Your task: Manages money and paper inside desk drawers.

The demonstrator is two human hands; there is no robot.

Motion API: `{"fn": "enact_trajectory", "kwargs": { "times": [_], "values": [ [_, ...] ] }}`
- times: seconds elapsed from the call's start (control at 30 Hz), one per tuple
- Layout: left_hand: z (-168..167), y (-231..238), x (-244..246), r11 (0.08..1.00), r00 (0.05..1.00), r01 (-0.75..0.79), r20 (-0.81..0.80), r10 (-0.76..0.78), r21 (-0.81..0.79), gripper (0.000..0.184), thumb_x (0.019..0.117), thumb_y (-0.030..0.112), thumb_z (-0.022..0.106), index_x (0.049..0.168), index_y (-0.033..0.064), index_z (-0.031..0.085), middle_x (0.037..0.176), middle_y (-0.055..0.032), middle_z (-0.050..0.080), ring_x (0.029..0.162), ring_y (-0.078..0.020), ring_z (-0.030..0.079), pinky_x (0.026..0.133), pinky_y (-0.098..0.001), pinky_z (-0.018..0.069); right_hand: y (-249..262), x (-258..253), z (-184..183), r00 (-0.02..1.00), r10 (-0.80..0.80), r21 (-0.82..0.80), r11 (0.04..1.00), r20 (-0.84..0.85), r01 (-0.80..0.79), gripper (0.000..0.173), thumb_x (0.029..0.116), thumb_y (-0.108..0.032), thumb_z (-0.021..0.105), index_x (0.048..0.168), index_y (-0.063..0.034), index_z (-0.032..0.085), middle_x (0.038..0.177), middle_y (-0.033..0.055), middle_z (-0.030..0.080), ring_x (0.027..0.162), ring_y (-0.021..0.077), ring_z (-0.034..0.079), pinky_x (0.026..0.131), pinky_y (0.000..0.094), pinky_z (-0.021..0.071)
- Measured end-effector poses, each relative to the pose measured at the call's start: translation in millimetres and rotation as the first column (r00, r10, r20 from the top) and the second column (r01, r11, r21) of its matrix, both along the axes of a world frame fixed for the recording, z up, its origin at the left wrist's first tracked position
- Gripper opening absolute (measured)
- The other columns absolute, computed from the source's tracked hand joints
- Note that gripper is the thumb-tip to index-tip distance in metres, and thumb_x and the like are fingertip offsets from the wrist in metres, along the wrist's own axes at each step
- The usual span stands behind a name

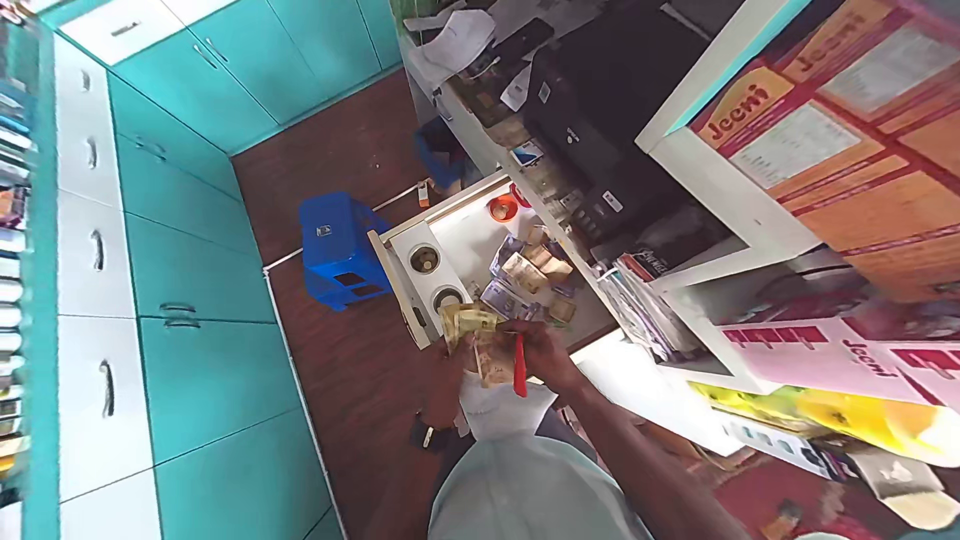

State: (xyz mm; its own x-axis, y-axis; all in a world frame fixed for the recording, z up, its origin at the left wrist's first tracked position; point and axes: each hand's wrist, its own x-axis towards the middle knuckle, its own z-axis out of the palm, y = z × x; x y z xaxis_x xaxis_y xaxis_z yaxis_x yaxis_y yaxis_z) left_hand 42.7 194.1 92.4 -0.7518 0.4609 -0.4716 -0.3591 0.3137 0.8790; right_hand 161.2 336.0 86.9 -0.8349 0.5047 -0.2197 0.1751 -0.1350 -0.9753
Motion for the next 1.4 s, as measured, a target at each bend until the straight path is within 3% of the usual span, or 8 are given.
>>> {"fn": "enact_trajectory", "kwargs": {
  "times": [0.17, 0.37, 0.67, 0.83, 1.07, 1.27, 1.33, 1.4],
  "values": [
    [-3.5, -4.1, -0.5, 0.998, 0.986, 0.066, -0.153, -0.067, -0.011, 0.012, 0.0884, 0.003, 0.075, 0.079, -0.0008, 0.068, 0.072, -0.0003, 0.069, 0.068, -0.0042, 0.065, 0.069, -0.0245, 0.0575, 1.0, -3.3, -4.2, 0.987, -0.065, -0.201, 0.979, -0.15, 0.034, 0.014, 0.0967, -0.002, 0.062, 0.106, -0.0055, 0.072, 0.092, -0.0063, 0.073, 0.082, 0.0021, 0.068, 0.078, 0.024, 0.0594],
    [-2.9, -1.4, -0.1, 0.961, 0.987, 0.16, -0.008, -0.162, 0.224, 0.049, 0.0962, -0.005, 0.058, 0.141, -0.0086, 0.04, 0.111, -0.0126, 0.071, 0.096, -0.0136, 0.072, 0.088, -0.0321, 0.0612, 8.9, -7.7, -6.4, 0.984, -0.106, -0.078, 0.992, -0.141, 0.096, 0.014, 0.0913, -0.001, 0.07, 0.105, -0.0016, 0.073, 0.096, -0.0001, 0.075, 0.087, 0.0057, 0.07, 0.082, 0.0261, 0.0596],
    [-15.9, 43.7, -2.9, 0.969, 0.965, 0.246, 0.086, -0.247, 0.028, 0.026, 0.0988, 0.005, 0.062, 0.122, -0.0064, 0.062, 0.103, -0.0131, 0.072, 0.091, -0.0136, 0.071, 0.084, -0.032, 0.06, 55.8, 44.3, 0.1, 0.695, -0.67, 0.095, 0.698, -0.263, 0.709, 0.014, 0.0897, 0.005, 0.06, 0.093, -0.0072, 0.067, 0.086, -0.0047, 0.072, 0.082, 0.0066, 0.069, 0.079, 0.03, 0.0607],
    [-42.5, 92.2, -11.8, 0.93, 0.938, 0.347, 0.071, -0.341, -0.122, 0.072, 0.0951, 0.019, 0.072, 0.152, -0.0042, 0.035, 0.143, -0.0259, 0.054, 0.131, -0.0301, 0.056, 0.11, -0.0448, 0.0469, 65.2, 71.2, 21.5, 0.657, -0.704, -0.073, 0.695, -0.271, 0.715, 0.011, 0.0886, 0.005, 0.068, 0.093, -0.0057, 0.07, 0.083, 0.0009, 0.073, 0.078, 0.012, 0.07, 0.077, 0.0329, 0.0619],
    [7.2, -70.6, -87.6, 0.8, 0.813, 0.568, -0.015, -0.582, -0.193, 0.038, 0.1004, 0.023, 0.061, 0.131, 0.0014, 0.064, 0.114, -0.0085, 0.073, 0.102, -0.0153, 0.069, 0.092, -0.0375, 0.0572, 37.5, 95.1, 10.9, 0.665, -0.726, -0.155, 0.688, -0.175, 0.709, 0.014, 0.0891, 0.006, 0.066, 0.097, -0.0045, 0.069, 0.087, 0.0002, 0.073, 0.079, 0.0106, 0.07, 0.077, 0.0303, 0.0615],
    [-44.7, -186.6, -72.6, 0.388, 0.695, 0.582, 0.19, -0.694, -0.714, 0.035, 0.1003, 0.009, 0.059, 0.126, -0.0159, 0.059, 0.124, -0.0323, 0.063, 0.118, -0.0368, 0.061, 0.105, -0.0482, 0.0469, 25.1, 79.8, 2.4, 0.781, -0.613, -0.138, 0.789, -0.119, 0.598, 0.018, 0.0852, 0.001, 0.074, 0.102, -0.0038, 0.069, 0.091, 0.0005, 0.073, 0.083, 0.0101, 0.07, 0.078, 0.0293, 0.0617],
    [-86.3, -246.1, -29.1, 0.716, 0.836, 0.331, -0.161, -0.525, -0.614, 0.031, 0.1003, 0.006, 0.058, 0.114, -0.0218, 0.06, 0.112, -0.0372, 0.062, 0.107, -0.0382, 0.063, 0.099, -0.0417, 0.0507, 20.4, 76.9, 7.9, 0.808, -0.573, -0.104, 0.819, -0.133, 0.564, 0.017, 0.0852, -0.001, 0.076, 0.101, -0.0039, 0.07, 0.089, 0.0005, 0.073, 0.082, 0.01, 0.07, 0.077, 0.0288, 0.0613],
    [-63.1, -245.6, -2.4, 0.822, 0.956, 0.259, 0.011, -0.294, -0.508, 0.03, 0.0977, 0.004, 0.061, 0.119, -0.0167, 0.061, 0.125, -0.0304, 0.063, 0.118, -0.0341, 0.063, 0.108, -0.0453, 0.0464, 11.1, 75.4, 21.2, 0.809, -0.568, -0.08, 0.823, -0.151, 0.563, 0.015, 0.0854, -0.001, 0.076, 0.098, -0.0062, 0.069, 0.085, -0.002, 0.072, 0.079, 0.0083, 0.07, 0.075, 0.0273, 0.0613]
  ]
}}
